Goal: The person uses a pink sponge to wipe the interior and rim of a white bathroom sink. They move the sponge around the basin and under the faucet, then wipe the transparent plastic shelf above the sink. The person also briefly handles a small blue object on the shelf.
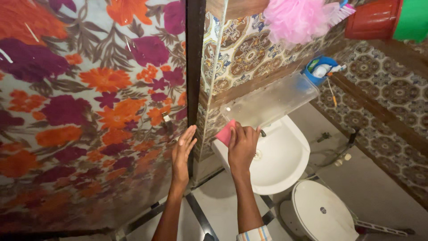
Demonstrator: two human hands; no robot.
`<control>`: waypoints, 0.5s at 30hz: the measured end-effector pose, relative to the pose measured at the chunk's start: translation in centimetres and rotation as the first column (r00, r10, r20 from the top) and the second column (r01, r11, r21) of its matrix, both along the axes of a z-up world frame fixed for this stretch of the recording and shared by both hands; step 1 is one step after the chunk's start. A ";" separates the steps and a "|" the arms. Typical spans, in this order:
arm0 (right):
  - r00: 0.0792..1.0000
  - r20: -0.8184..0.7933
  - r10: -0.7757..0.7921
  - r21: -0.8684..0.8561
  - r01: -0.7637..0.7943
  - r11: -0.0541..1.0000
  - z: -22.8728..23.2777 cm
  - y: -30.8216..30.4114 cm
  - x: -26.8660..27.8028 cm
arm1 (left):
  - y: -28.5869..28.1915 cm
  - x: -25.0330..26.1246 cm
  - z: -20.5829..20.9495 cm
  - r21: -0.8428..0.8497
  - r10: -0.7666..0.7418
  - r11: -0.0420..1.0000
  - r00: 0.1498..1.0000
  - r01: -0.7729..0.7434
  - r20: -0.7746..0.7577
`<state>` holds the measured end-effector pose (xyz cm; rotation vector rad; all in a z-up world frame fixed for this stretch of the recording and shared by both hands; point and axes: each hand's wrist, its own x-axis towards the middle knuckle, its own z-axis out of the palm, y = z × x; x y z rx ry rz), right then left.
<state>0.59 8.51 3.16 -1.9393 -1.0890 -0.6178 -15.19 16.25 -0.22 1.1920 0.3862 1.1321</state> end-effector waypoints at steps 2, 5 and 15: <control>1.000 -0.006 -0.027 -0.019 0.027 0.999 0.1 0.5 -0.2 | 0.7 -0.2 -0.1 0.012 -0.033 0.999 0.999 0.033 0.013; 0.998 -0.001 -0.061 -0.046 0.061 0.997 0.6 1.3 -0.5 | 2.0 -0.4 0.0 0.033 -0.079 0.996 0.996 0.078 0.029; 0.987 -0.009 -0.159 -0.089 0.157 0.984 1.2 3.3 -1.5 | 4.8 0.0 0.0 0.043 -0.188 0.982 0.982 0.187 0.034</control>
